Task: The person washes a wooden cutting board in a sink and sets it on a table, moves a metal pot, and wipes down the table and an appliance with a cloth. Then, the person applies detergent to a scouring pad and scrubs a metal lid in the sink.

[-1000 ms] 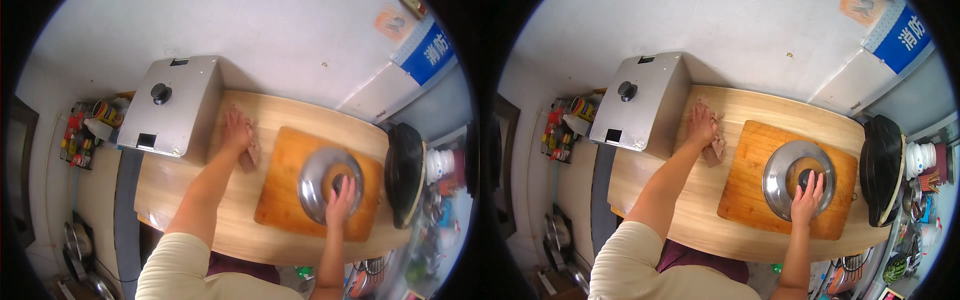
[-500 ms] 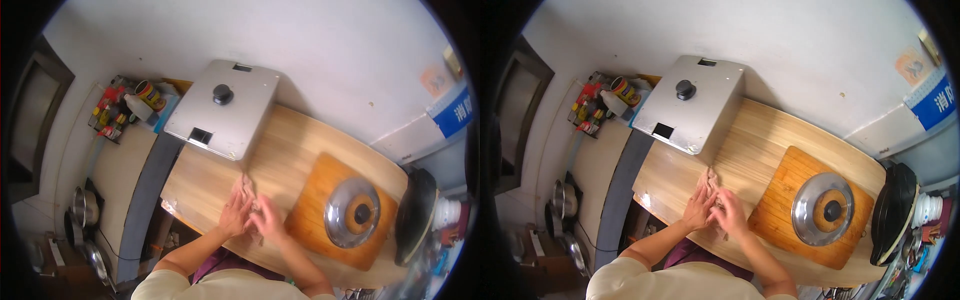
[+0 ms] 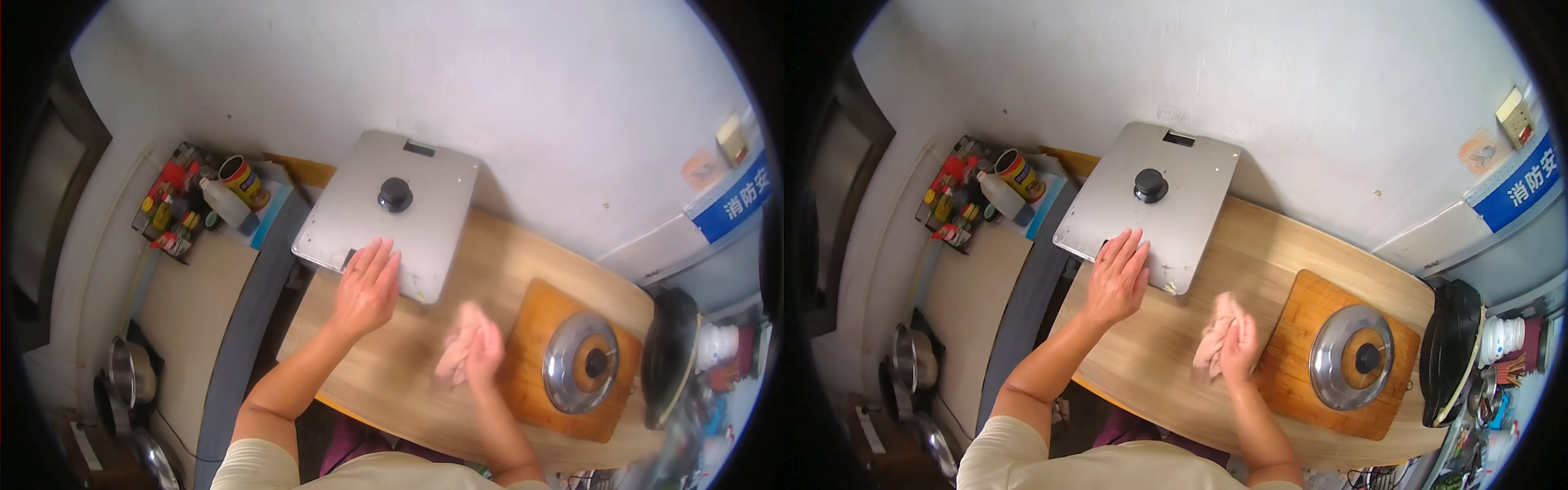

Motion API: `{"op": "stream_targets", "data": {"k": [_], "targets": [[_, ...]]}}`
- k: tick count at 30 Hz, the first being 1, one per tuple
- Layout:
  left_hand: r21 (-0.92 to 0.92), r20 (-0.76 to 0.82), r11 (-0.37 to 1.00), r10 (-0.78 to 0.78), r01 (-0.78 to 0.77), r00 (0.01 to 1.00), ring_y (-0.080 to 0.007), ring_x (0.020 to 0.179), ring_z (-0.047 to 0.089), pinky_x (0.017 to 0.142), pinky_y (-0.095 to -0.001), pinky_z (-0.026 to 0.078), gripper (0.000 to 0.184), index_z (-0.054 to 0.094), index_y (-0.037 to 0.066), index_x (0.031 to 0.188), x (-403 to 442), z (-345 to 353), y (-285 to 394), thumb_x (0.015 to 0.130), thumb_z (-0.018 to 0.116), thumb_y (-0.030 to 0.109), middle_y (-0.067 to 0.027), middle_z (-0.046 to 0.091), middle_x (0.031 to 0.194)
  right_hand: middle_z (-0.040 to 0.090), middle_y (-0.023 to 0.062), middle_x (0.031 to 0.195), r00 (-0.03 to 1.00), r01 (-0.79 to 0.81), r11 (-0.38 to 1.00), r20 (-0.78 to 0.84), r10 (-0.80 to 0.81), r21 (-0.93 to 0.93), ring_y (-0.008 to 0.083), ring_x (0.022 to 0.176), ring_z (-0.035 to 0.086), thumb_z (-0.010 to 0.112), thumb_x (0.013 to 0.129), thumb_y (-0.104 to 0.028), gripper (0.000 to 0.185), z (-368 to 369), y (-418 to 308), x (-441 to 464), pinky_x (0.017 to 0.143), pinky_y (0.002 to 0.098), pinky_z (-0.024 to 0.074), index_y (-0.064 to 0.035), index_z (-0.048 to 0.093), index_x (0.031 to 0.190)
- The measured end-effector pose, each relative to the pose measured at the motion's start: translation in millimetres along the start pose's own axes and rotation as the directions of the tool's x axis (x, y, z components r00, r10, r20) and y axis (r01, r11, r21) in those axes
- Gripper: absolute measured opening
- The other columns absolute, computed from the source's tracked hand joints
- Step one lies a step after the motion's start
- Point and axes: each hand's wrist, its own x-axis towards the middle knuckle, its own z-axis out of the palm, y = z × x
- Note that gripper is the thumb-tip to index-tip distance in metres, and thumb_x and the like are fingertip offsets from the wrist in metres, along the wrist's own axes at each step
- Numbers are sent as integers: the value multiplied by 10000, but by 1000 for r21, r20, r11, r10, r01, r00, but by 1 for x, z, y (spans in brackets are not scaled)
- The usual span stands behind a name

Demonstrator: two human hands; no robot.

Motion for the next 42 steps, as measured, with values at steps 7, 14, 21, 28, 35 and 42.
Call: {"op": "stream_targets", "data": {"k": [7, 14, 21, 28, 35, 42], "targets": [[-19, 105, 997, -74, 77, 992, -367, 1201, 417, 1023, -443, 302, 480, 476, -78, 1170, 8, 27, -24, 751, 480, 155, -249, 447, 1267, 534, 106, 1147, 777, 618, 642, 480, -408, -454, 303, 1017, 482, 653, 722, -126, 333, 75, -99, 71, 861, 420, 388, -31, 607, 1038], [-83, 141, 992, -87, 99, 986, -351, 1204, 424, 1034, -432, 298, 530, 479, -87, 1160, 11, 25, -29, 680, 487, 139, -243, 451, 1270, 556, 109, 834, 738, 651, 680, 490, -464, -337, 300, 771, 548, 637, 684, 0, 175, 107, -73, 138, 670, 388, 456, -58, 676, 845], [-77, 176, 989, -108, 123, 978, -334, 1220, 411, 1044, -424, 288, 550, 480, -69, 1173, 10, 24, -28, 662, 496, 134, -225, 439, 1291, 546, 132, 827, 738, 670, 462, 456, -497, -580, 335, 701, 559, 592, 764, -98, 66, 132, -21, 245, 621, 421, 464, -86, 648, 797], [-67, 138, 991, -106, 116, 985, -329, 1212, 420, 1042, -429, 291, 565, 476, -62, 1184, 7, 29, -30, 651, 499, 127, -215, 441, 1295, 559, 112, 863, 799, 524, 325, 322, -508, -787, 313, 817, 547, 530, 758, -94, 91, 141, -26, 308, 677, 423, 465, -81, 621, 756], [-50, 97, 990, -129, 135, 987, -329, 1193, 442, 1029, -430, 309, 525, 506, -64, 1151, 7, 31, -26, 659, 509, 120, -219, 471, 1263, 578, 107, 833, 737, 674, 468, 553, -388, -571, 303, 751, 541, 586, 713, -141, 124, 115, -68, 175, 684, 417, 450, -87, 629, 816], [-31, 28, 995, -89, 90, 996, -340, 1158, 472, 1004, -435, 339, 487, 516, -66, 1133, 4, 34, -30, 676, 512, 104, -227, 481, 1247, 554, 59, 793, 704, 696, 545, 593, -390, -468, 246, 658, 525, 689, 685, -194, 241, 79, -96, 81, 578, 339, 466, -131, 657, 915]]}}
